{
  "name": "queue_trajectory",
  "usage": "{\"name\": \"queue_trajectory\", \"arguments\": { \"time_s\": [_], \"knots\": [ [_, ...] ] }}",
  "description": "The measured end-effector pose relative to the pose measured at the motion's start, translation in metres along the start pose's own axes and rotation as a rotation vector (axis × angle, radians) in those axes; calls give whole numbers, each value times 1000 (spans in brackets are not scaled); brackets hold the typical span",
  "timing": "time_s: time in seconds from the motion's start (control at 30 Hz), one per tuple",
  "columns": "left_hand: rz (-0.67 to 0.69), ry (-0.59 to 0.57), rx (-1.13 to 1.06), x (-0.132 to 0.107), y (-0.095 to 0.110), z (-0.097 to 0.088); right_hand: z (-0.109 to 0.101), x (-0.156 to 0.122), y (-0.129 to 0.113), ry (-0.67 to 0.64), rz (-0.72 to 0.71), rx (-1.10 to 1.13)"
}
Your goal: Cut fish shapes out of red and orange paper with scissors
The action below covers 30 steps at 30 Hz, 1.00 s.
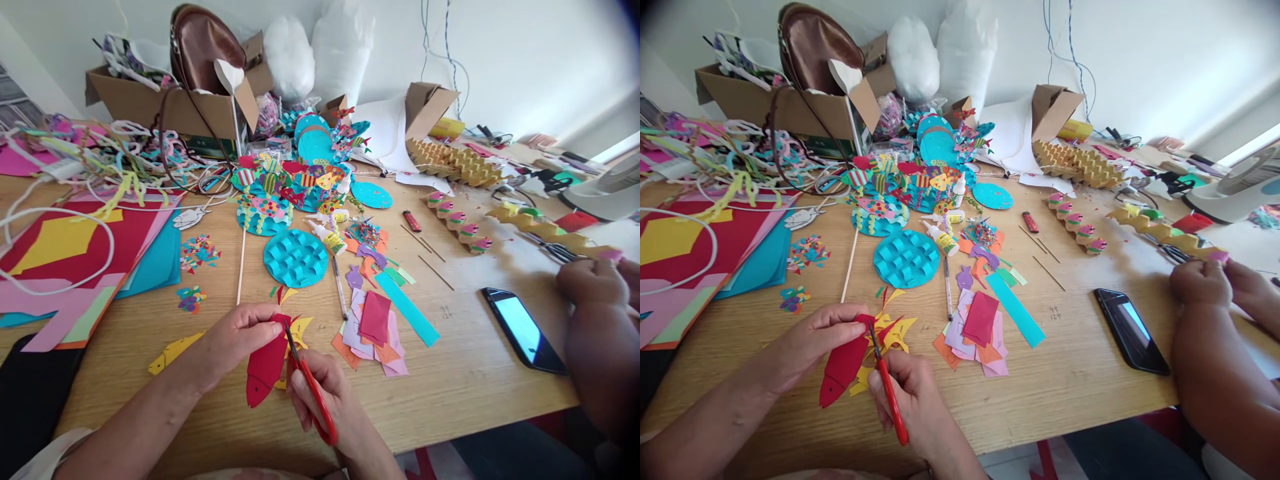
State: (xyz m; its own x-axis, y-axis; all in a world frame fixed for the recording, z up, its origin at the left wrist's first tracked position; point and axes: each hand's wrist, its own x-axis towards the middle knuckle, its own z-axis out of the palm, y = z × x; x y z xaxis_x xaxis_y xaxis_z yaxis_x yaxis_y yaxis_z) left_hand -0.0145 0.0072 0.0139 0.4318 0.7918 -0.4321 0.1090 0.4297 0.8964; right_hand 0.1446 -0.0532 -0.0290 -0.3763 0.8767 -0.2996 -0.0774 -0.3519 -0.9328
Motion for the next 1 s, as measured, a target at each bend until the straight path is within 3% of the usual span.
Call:
{"name": "queue_trajectory", "arguments": {
  "time_s": [0.13, 0.47, 1.0],
  "knots": [
    [-15, -62, -22, 0, 4, -1, -1, 0, 0, -18, -7, 15],
    [-41, -79, 61, 0, 4, 0, -3, -2, -2, -14, 31, 2],
    [-27, -195, 239, 1, 8, -9, -15, -6, -9, -54, 5, -182]
  ]
}}
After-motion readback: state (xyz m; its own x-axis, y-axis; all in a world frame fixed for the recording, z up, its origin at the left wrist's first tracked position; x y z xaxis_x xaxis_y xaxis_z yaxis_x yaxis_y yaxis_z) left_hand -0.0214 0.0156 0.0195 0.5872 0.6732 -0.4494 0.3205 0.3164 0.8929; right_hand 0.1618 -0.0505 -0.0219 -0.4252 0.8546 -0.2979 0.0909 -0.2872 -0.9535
